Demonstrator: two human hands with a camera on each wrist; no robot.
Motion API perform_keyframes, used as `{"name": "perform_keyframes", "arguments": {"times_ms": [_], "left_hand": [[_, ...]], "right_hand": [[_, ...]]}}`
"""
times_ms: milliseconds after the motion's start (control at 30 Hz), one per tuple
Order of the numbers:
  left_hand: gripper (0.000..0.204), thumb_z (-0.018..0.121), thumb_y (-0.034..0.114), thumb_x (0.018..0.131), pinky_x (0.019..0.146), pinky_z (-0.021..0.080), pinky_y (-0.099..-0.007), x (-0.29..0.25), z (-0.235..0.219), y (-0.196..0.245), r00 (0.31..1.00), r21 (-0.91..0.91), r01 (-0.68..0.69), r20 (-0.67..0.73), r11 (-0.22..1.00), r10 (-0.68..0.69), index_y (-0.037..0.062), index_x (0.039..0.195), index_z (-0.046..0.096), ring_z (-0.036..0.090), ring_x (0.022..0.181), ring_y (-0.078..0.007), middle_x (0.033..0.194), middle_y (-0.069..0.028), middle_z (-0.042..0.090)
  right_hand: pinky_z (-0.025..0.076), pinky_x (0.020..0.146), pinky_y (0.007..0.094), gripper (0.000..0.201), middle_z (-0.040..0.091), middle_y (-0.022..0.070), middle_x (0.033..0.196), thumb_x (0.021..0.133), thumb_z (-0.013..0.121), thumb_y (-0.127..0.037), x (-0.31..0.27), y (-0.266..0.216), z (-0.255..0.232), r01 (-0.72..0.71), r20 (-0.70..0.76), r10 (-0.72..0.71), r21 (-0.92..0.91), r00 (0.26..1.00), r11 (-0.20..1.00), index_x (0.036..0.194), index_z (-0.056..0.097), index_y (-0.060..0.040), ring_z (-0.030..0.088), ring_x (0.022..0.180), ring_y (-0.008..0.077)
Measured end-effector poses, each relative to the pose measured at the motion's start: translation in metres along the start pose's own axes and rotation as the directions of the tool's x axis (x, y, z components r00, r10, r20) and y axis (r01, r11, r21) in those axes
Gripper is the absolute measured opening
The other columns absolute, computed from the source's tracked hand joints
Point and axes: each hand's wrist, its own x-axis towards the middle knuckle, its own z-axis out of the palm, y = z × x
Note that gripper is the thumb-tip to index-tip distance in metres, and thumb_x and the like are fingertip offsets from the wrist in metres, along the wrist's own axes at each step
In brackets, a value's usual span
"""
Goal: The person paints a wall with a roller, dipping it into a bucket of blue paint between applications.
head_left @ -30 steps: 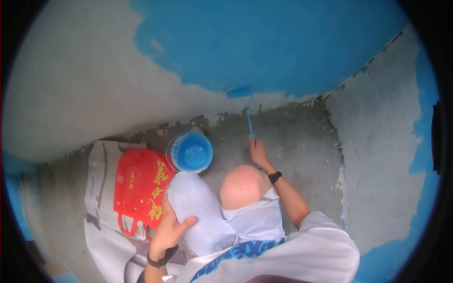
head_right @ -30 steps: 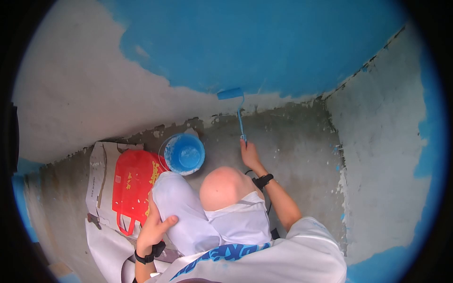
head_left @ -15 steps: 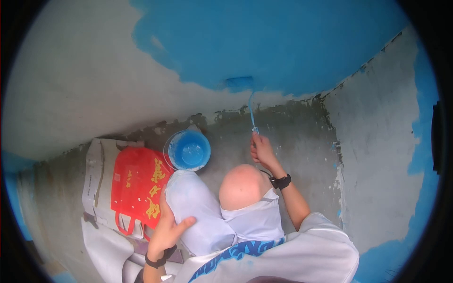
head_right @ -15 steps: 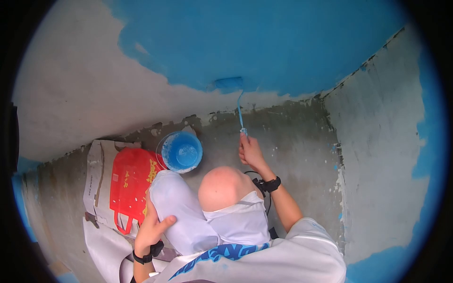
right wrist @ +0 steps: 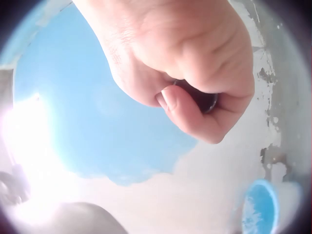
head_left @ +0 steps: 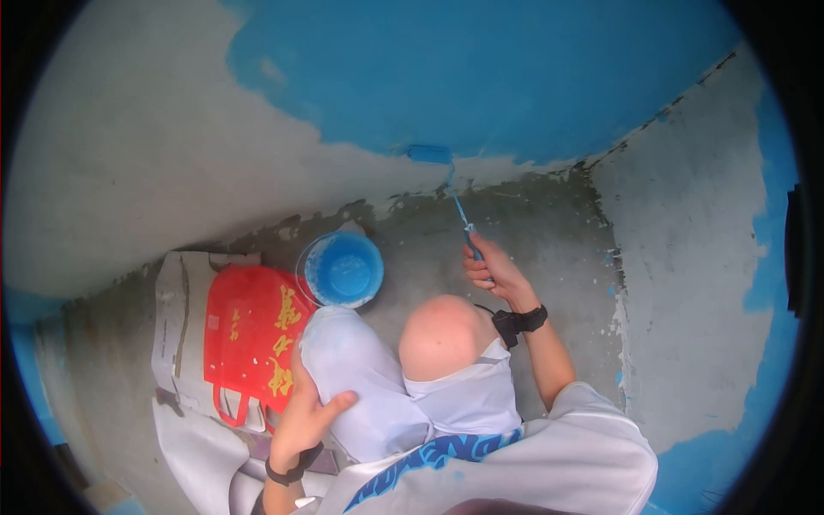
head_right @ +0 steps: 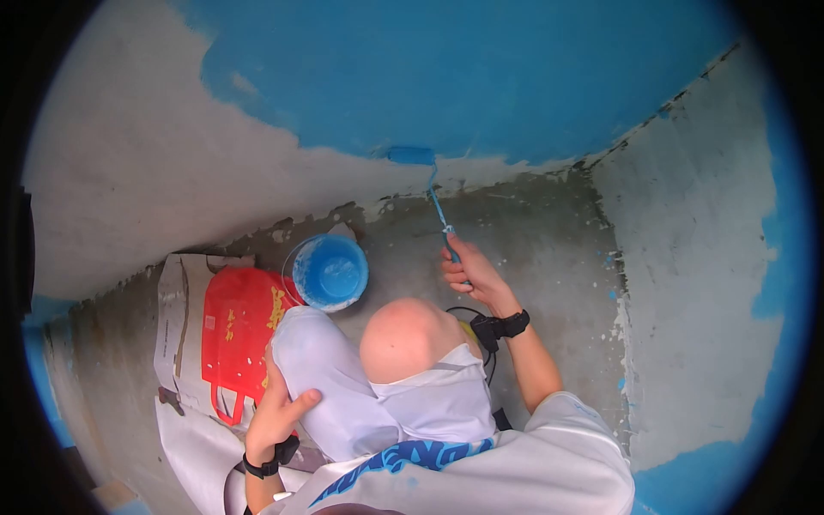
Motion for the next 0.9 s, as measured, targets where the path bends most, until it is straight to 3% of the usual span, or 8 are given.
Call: {"name": "perform_keyframes", "arguments": {"times_ms": [167, 433, 533, 633, 700, 733, 800, 900], "left_hand": [[0.116, 0.078, 0.038, 0.087, 0.122, 0.026, -0.0431, -0.002, 0.0, 0.002, 1.0, -0.007, -0.006, 0.001, 1.0, 0.006, -0.0032, 0.16, -0.002, 0.032, 0.147, -0.0347, 0.159, -0.0256, 0.027], [0.116, 0.081, 0.033, 0.086, 0.122, 0.025, -0.0428, -0.002, 0.0, 0.008, 1.0, -0.085, 0.03, 0.011, 0.996, -0.03, -0.0051, 0.159, -0.002, 0.031, 0.148, -0.0357, 0.159, -0.0271, 0.025], [0.117, 0.081, 0.033, 0.086, 0.122, 0.025, -0.0425, -0.005, 0.0, 0.005, 1.0, -0.077, 0.028, -0.002, 0.997, -0.028, -0.0052, 0.159, -0.002, 0.031, 0.148, -0.0354, 0.159, -0.0269, 0.025], [0.117, 0.081, 0.033, 0.086, 0.122, 0.025, -0.0424, -0.006, 0.001, 0.003, 1.0, -0.056, 0.023, -0.012, 0.998, -0.023, -0.0057, 0.159, -0.002, 0.03, 0.148, -0.0352, 0.159, -0.0268, 0.025], [0.117, 0.081, 0.034, 0.086, 0.122, 0.025, -0.0424, -0.004, 0.0, 0.005, 0.999, -0.079, 0.046, 0.013, 0.996, -0.045, -0.0062, 0.159, -0.002, 0.03, 0.148, -0.0352, 0.159, -0.0269, 0.025], [0.117, 0.081, 0.034, 0.086, 0.122, 0.025, -0.0424, -0.004, 0.0, 0.004, 0.999, -0.078, 0.052, 0.017, 0.996, -0.051, -0.0062, 0.159, -0.002, 0.03, 0.148, -0.0352, 0.159, -0.0269, 0.025], [0.117, 0.081, 0.034, 0.085, 0.122, 0.025, -0.0423, -0.002, 0.0, 0.003, 1.0, -0.069, 0.026, 0.011, 0.997, -0.025, -0.0065, 0.159, -0.002, 0.03, 0.148, -0.0352, 0.159, -0.0271, 0.025], [0.118, 0.081, 0.034, 0.085, 0.122, 0.025, -0.0422, -0.001, 0.0, 0.008, 1.0, -0.093, 0.022, 0.015, 0.995, -0.021, -0.0068, 0.158, -0.002, 0.03, 0.148, -0.0353, 0.159, -0.0273, 0.025]], "right_hand": [[0.014, 0.033, 0.018, 0.041, 0.033, -0.0089, 0.06, 0.109, 0.046, -0.046, -0.012, -0.037, -0.026, -0.303, 0.348, 0.175, 0.356, 0.921, 0.884, 0.086, 0.047, -0.0121, 0.027, 0.042, -0.0019], [0.015, 0.033, 0.0179, 0.04, 0.032, -0.0083, 0.06, 0.11, 0.046, -0.041, 0.048, -0.018, -0.01, -0.453, 0.357, 0.315, 0.418, 0.879, 0.788, 0.086, 0.047, -0.0095, 0.027, 0.041, -0.0012], [0.016, 0.033, 0.0196, 0.038, 0.033, -0.0076, 0.06, 0.109, 0.048, -0.041, 0.037, -0.009, -0.008, -0.372, 0.377, 0.26, 0.262, 0.889, 0.891, 0.087, 0.047, -0.01, 0.027, 0.041, 0.0005], [0.019, 0.035, 0.0224, 0.04, 0.037, -0.0071, 0.061, 0.109, 0.049, -0.043, 0.006, -0.005, -0.003, -0.098, 0.093, 0.112, -0.147, 0.989, 0.984, 0.086, 0.048, -0.0102, 0.03, 0.041, 0.002], [0.035, 0.038, 0.0335, 0.042, 0.054, 0.0037, 0.06, 0.108, 0.049, -0.042, 0.0, 0.002, -0.011, 0.129, -0.063, -0.223, -0.651, 0.973, 0.748, 0.087, 0.054, -0.0062, 0.046, 0.04, 0.0167], [0.035, 0.038, 0.0335, 0.042, 0.054, 0.0037, 0.06, 0.108, 0.049, -0.042, -0.002, 0.003, -0.013, 0.123, -0.068, -0.218, -0.648, 0.974, 0.752, 0.087, 0.054, -0.0062, 0.046, 0.04, 0.0167], [0.049, 0.052, 0.0483, 0.041, 0.065, 0.0202, 0.068, 0.107, 0.051, -0.039, -0.004, 0.002, -0.013, 0.159, 0.191, -0.714, -0.981, 0.673, -0.112, 0.092, 0.06, -0.0017, 0.062, 0.054, 0.0384], [0.051, 0.065, 0.0584, 0.041, 0.067, 0.029, 0.077, 0.106, 0.053, -0.04, 0.015, -0.014, -0.001, 0.044, 0.052, -0.666, -0.999, 0.744, -0.028, 0.099, 0.062, -0.0002, 0.065, 0.073, 0.0513]]}}
